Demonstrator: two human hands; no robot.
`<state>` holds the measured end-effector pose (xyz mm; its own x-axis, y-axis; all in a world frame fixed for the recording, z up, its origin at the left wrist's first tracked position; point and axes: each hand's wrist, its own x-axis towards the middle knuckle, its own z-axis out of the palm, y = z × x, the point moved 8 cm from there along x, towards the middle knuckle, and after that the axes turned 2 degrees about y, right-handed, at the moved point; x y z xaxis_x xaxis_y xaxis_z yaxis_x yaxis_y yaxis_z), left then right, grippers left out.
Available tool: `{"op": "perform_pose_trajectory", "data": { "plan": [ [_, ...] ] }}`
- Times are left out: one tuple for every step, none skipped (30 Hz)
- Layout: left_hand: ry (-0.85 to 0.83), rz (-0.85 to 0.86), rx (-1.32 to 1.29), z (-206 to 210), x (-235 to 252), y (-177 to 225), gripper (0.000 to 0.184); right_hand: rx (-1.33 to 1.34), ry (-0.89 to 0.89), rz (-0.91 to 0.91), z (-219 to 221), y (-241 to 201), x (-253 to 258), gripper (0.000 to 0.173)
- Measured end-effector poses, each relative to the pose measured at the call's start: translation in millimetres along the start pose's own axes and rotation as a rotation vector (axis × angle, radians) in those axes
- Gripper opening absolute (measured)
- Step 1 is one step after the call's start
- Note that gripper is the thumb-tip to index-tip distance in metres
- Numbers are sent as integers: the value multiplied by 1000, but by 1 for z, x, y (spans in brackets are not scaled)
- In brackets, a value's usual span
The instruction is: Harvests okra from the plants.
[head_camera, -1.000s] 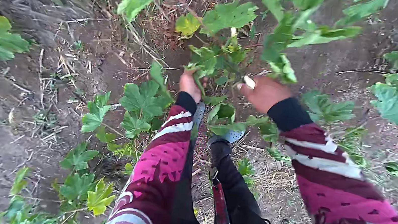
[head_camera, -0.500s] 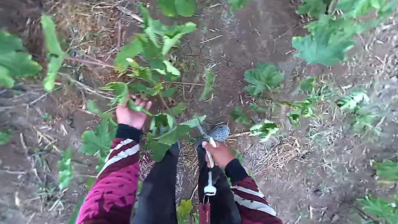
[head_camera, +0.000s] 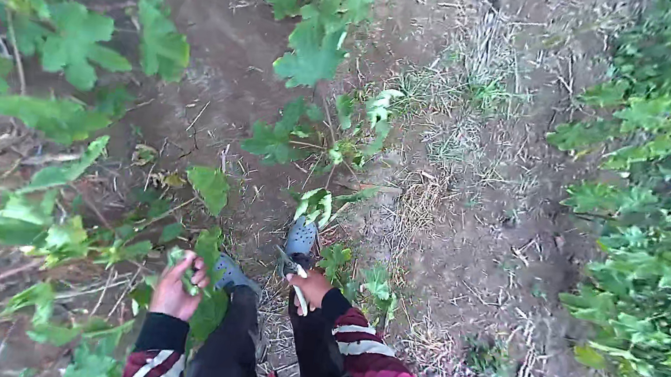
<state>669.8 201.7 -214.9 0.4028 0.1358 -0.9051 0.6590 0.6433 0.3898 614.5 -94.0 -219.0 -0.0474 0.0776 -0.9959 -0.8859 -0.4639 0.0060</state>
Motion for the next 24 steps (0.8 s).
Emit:
{"op": "perform_pose_trajectory", "data": {
  "plan": [
    [13, -9, 97, 28, 0, -1, 15, 36, 1, -2, -11, 4, -5, 57],
    [15, -13, 182, 57, 0, -1, 13, 72, 3, -2, -23, 7, -11, 57],
    [10, -15, 254, 85, 1, -2, 12, 108, 3, -5, -35, 10, -17, 57],
    [6, -13, 312, 111, 2, -4, 13, 143, 0, -12, -47, 13, -22, 58],
    [6, -12, 362, 134, 2, -6, 15, 179, 0, -21, -58, 16, -27, 58],
    [3, -15, 399, 155, 3, -9, 16, 215, -3, -28, -68, 19, -31, 58],
    [-4, -21, 423, 174, 4, -11, 17, 249, 6, -33, -79, 20, -35, 58],
    [-17, -29, 441, 191, 5, -14, 18, 281, 10, -31, -87, 21, -38, 57],
    [-30, -44, 456, 205, 5, -18, 19, 304, 11, -25, -93, 23, -40, 57],
    [-47, -63, 470, 216, 6, -23, 21, 325, 17, -19, -99, 25, -41, 56],
    [-60, -89, 484, 226, 6, -29, 22, 341, 26, -14, -103, 27, -43, 57],
    [-72, -119, 503, 233, 4, -33, 25, 357, 35, -10, -105, 27, -45, 57],
    [-76, -141, 523, 235, 2, -33, 26, 375, 44, -10, -103, 22, -45, 57],
    [-76, -154, 550, 235, 1, -28, 28, 379, 48, -12, -100, 13, -46, 57],
    [-72, -162, 582, 232, 3, -21, 30, 372, 45, -9, -95, 1, -45, 57],
    [-69, -170, 619, 227, 6, -13, 32, 359, 40, -6, -91, -13, -45, 57],
    [-64, -183, 659, 221, 12, -6, 34, 340, 38, 5, -87, -28, -44, 58],
    [-53, -196, 700, 214, 18, 3, 35, 319, 42, 18, -86, -44, -43, 59],
    [-40, -209, 741, 206, 27, 14, 36, 300, 50, 31, -84, -63, -43, 60],
    [-28, -224, 783, 196, 36, 26, 39, 287, 55, 46, -80, -84, -43, 61],
    [-24, -235, 816, 185, 47, 41, 41, 287, 66, 55, -76, -108, -44, 61],
    [-29, -237, 835, 178, 61, 59, 41, 293, 77, 52, -73, -136, -44, 61],
    [-45, -242, 838, 173, 77, 80, 41, 307, 100, 41, -71, -166, -43, 60],
    [-60, -240, 825, 170, 93, 105, 42, 313, 116, 28, -68, -199, -39, 60]
  ]
}}
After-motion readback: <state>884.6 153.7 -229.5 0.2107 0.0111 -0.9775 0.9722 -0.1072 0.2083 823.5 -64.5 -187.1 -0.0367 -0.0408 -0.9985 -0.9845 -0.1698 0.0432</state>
